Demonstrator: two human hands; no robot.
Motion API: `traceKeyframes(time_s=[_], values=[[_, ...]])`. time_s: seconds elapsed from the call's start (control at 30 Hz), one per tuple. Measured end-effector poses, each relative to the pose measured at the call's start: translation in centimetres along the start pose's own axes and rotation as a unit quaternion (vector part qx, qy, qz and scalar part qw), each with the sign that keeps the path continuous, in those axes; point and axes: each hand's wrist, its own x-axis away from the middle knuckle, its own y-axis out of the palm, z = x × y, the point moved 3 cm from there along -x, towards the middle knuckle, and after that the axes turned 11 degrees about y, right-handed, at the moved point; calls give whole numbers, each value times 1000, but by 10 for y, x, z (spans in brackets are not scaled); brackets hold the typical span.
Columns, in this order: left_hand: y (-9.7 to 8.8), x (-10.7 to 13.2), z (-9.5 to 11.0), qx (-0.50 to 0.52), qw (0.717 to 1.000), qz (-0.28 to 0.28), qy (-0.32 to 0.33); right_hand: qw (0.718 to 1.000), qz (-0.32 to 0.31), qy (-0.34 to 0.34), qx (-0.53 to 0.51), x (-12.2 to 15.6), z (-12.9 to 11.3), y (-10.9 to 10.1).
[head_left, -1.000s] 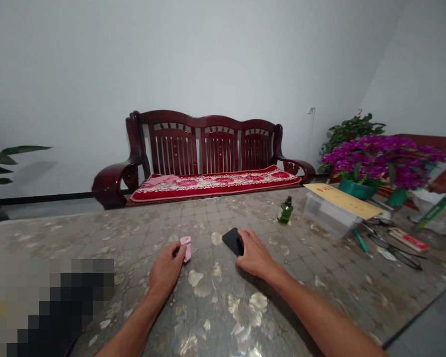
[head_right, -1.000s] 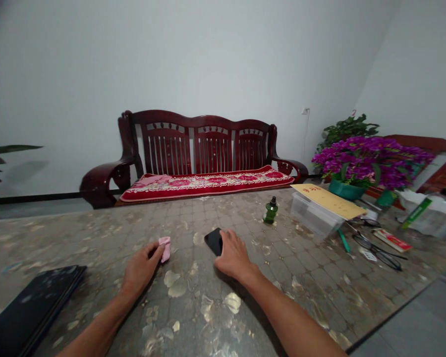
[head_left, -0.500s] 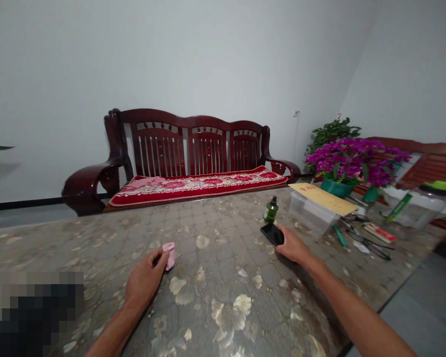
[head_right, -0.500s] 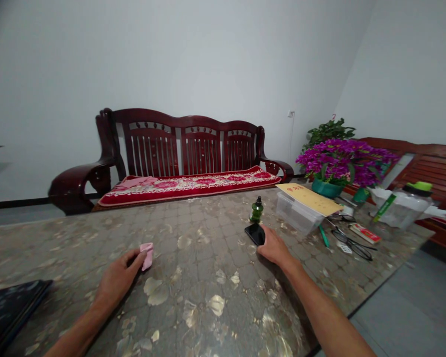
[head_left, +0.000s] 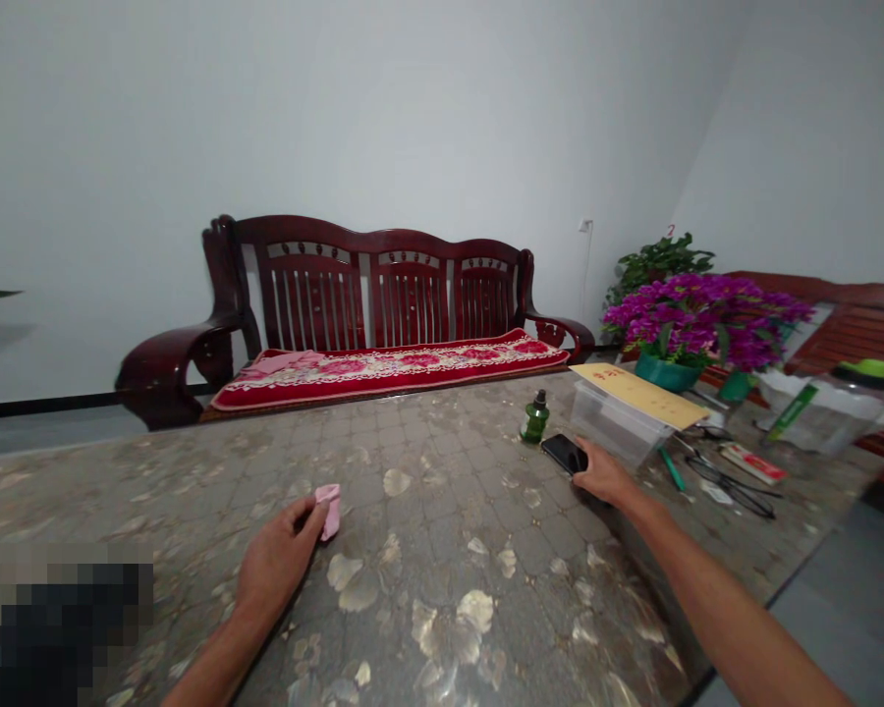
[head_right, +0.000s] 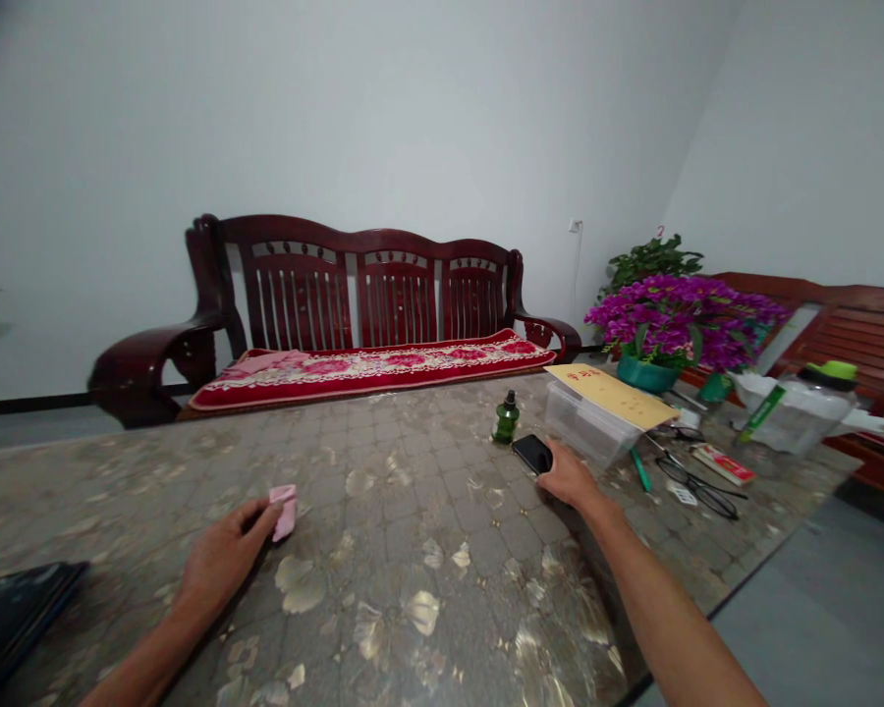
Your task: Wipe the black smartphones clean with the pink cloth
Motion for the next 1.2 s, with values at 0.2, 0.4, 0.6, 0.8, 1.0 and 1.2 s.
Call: traceKeyframes(time_s=[0.2,0.4,0.6,0.8,1.0,1.2], values=[[-2,3,8,44,998,47,-5,986,100,-136,-6,34,-44,-6],[-8,8,25,143,986,86,17,909,16,-389,-147,115,-178,32],[1,24,43,279,956,91,-10,848,-8,-497,-183,175,-275,74],[24,33,60,457,885,29,-84,836,98,-509,-179,181,-273,84],[28,36,64,439,895,18,-81,807,96,-546,-201,178,-267,76],[21,34,63,422,902,-37,-80,814,58,-532,-226,178,-270,85]])
